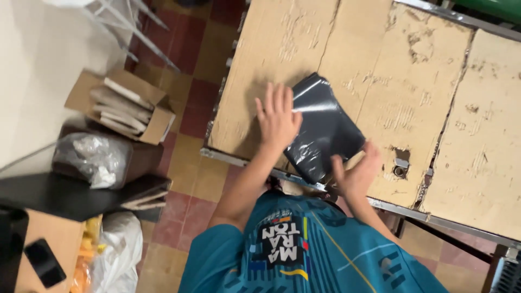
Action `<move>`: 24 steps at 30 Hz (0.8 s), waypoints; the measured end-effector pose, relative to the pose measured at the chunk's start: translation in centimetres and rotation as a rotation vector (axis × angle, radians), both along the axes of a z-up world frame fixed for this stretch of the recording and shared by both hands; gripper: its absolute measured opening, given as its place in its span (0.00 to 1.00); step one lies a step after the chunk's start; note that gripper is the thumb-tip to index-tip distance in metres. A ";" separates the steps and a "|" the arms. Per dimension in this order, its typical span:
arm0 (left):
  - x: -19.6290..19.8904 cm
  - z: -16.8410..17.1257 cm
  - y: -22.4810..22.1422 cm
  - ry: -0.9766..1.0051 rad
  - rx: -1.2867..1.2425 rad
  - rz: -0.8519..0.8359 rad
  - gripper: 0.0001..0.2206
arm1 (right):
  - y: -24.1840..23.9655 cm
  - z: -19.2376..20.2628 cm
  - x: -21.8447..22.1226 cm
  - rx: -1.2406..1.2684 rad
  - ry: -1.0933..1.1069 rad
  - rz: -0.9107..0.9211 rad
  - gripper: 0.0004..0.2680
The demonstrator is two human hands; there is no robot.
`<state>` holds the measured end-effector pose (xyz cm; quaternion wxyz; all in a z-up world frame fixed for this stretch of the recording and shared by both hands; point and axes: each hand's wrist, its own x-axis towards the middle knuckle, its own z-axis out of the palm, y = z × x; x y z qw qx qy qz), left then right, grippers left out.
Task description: Folding large plastic bags coming off a production line and placing them into a storage crate.
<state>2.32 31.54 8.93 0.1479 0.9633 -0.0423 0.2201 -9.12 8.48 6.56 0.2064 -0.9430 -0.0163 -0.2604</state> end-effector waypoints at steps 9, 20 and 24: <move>1.0 -1.6 -2.8 0.341 0.023 -0.174 0.38 | 6.4 -1.1 2.0 -0.230 0.213 0.325 0.39; 11.5 -6.2 -1.5 0.712 -0.079 -0.292 0.26 | 0.9 0.7 2.8 0.029 0.312 0.282 0.41; 3.8 9.2 -10.5 0.585 -0.100 -0.705 0.16 | -7.3 6.1 1.6 0.310 0.217 0.100 0.42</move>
